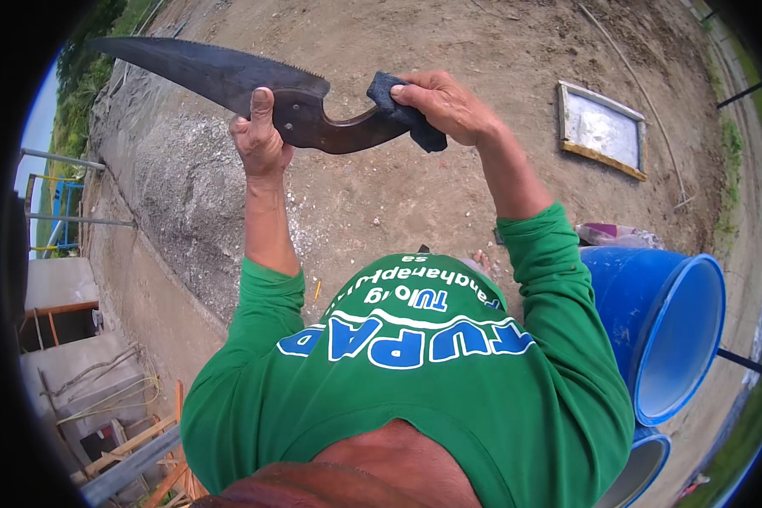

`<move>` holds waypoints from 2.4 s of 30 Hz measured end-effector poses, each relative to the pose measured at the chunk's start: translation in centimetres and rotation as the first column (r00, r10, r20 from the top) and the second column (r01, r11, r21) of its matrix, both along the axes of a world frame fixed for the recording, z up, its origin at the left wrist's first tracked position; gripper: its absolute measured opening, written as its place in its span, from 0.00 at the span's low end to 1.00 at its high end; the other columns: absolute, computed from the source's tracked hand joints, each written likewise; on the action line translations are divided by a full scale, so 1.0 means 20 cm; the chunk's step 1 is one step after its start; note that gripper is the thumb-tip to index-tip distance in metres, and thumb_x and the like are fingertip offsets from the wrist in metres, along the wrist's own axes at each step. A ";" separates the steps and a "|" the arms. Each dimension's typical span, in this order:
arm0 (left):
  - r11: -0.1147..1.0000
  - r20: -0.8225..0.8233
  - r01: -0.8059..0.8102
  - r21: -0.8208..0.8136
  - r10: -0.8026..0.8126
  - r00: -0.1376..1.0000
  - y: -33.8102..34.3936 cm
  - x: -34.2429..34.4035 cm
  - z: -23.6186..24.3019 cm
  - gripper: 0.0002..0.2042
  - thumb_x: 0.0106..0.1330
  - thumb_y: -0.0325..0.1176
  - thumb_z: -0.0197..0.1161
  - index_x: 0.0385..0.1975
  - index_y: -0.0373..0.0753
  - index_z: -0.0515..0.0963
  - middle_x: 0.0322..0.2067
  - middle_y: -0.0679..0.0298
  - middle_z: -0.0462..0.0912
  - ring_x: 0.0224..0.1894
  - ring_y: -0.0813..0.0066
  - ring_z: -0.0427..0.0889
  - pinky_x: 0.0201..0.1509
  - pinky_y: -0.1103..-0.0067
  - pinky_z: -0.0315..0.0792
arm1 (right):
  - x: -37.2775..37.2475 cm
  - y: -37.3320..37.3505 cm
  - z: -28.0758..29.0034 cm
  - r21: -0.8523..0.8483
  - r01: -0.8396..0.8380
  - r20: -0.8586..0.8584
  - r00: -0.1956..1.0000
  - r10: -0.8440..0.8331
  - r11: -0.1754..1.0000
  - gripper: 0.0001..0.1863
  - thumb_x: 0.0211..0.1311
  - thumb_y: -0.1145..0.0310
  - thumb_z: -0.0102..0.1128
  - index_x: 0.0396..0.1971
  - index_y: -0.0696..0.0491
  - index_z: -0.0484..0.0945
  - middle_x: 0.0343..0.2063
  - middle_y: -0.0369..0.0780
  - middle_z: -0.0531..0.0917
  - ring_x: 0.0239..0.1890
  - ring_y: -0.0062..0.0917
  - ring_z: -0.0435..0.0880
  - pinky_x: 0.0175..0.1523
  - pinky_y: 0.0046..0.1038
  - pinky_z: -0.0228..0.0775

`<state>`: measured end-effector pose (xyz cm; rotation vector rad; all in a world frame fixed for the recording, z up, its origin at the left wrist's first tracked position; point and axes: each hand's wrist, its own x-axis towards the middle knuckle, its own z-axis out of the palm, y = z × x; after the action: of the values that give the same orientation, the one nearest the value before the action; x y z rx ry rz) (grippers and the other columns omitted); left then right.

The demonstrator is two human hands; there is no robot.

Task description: The recorder collects water in a scoop from a barrel and uses it with a cloth to clean a hand saw.

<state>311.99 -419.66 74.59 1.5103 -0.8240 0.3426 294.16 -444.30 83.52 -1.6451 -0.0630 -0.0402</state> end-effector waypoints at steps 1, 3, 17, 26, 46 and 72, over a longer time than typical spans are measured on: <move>0.999 0.077 -0.035 0.022 0.033 0.996 0.01 0.07 -0.10 0.24 0.58 0.33 0.65 0.56 0.44 0.71 0.23 0.69 0.80 0.16 0.72 0.70 0.23 0.81 0.62 | 0.03 0.00 0.03 -0.117 -0.083 -0.125 0.990 0.068 0.990 0.20 0.62 0.59 0.52 0.47 0.58 0.77 0.27 0.34 0.80 0.30 0.15 0.75 0.38 0.21 0.69; 0.993 0.214 -0.072 0.095 0.050 0.975 -0.15 -0.15 0.10 0.19 0.60 0.34 0.64 0.52 0.45 0.74 0.20 0.70 0.77 0.14 0.71 0.68 0.20 0.80 0.61 | -0.01 0.12 0.14 -0.340 -0.027 -0.134 0.991 -0.020 0.940 0.17 0.60 0.61 0.52 0.40 0.59 0.79 0.27 0.39 0.82 0.32 0.24 0.79 0.40 0.26 0.70; 0.921 -0.571 -0.339 -0.192 0.176 0.802 -0.34 -0.28 0.29 0.31 0.61 0.54 0.61 0.08 0.30 0.72 0.08 0.68 0.71 0.15 0.81 0.64 0.19 0.73 0.61 | 0.06 0.56 -0.10 -0.510 0.660 0.747 0.658 -0.096 0.552 0.23 0.58 0.73 0.55 0.56 0.55 0.69 0.54 0.46 0.74 0.62 0.38 0.68 0.68 0.45 0.45; 0.873 -0.622 -0.485 -0.051 0.352 0.699 -0.14 -0.20 0.22 0.32 0.62 0.56 0.58 0.06 0.33 0.68 0.07 0.65 0.67 0.14 0.76 0.65 0.20 0.71 0.62 | 0.08 0.27 -0.39 -0.620 0.758 0.756 0.646 -0.101 0.202 0.22 0.59 0.75 0.54 0.56 0.51 0.71 0.57 0.40 0.74 0.65 0.35 0.64 0.70 0.44 0.36; 0.649 -0.547 0.103 -0.754 -0.708 0.447 -0.27 -0.41 0.21 0.41 0.54 0.74 0.42 0.49 0.39 0.72 0.44 0.65 0.77 0.47 0.74 0.75 0.54 0.73 0.70 | 0.29 0.53 -0.30 -0.389 0.632 0.350 0.774 -0.527 0.670 0.20 0.51 0.60 0.65 0.44 0.51 0.80 0.59 0.45 0.68 0.60 0.42 0.63 0.64 0.42 0.50; 0.983 -0.214 -0.176 0.059 0.185 0.959 -0.14 -0.07 0.29 0.25 0.69 0.54 0.45 0.26 0.35 0.70 0.25 0.63 0.70 0.30 0.74 0.69 0.34 0.78 0.67 | -0.04 0.35 -0.36 -0.701 0.447 0.454 0.880 -0.136 0.556 0.16 0.38 0.70 0.67 0.31 0.53 0.77 0.25 0.42 0.79 0.30 0.36 0.79 0.35 0.34 0.71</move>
<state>310.65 -422.52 80.47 1.6317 -0.5229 0.2893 293.29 -437.38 76.40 -2.5333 -0.0782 -0.6715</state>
